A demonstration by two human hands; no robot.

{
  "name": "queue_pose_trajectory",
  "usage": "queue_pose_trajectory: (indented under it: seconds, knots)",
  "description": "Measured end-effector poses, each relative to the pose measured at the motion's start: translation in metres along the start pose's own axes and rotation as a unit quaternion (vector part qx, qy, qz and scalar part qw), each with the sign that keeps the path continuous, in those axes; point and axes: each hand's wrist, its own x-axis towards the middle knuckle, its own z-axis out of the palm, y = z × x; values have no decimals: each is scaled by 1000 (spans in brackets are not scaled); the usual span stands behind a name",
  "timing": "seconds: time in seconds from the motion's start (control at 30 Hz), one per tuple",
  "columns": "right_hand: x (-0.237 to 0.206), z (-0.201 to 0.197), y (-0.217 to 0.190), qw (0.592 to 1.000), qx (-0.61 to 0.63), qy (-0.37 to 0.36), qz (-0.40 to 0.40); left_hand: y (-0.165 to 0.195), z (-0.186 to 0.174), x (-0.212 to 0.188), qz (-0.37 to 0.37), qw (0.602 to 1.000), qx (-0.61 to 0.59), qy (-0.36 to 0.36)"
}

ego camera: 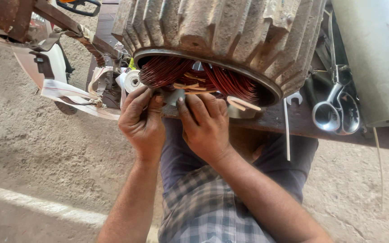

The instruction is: The person fits a flexible gray insulating sheet into the slots of an electric motor stator, pressing and tucking it around the copper windings by hand. They then use scissors to trim the sheet, reposition the stator, and continue seating the insulation liner around the slot edges.

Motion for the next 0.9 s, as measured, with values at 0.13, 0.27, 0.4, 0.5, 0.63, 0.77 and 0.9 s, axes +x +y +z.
queue_pose_trajectory:
  seconds: [0.13,0.27,0.4,0.5,0.63,0.77,0.9]
  knots:
    - [-2,2,1,999,-20,-33,23,-5,4,-3,41,999,35,8]
    - [-2,5,1,997,-47,-49,30,-5,7,-6,19,999,26,18]
    - [0,5,0,996,-44,-65,36,0,8,-5,13,1000,12,11]
    - [2,4,-1,995,-26,-87,52,0,9,-4,28,999,29,4]
    - [3,5,-1,996,-4,-66,54,-5,10,-2,15,999,46,7]
    - [-2,3,-3,995,6,-62,80,-7,8,-3,15,1000,10,-7]
    - [-4,1,-6,995,-11,-52,85,-8,5,-2,49,998,32,-26]
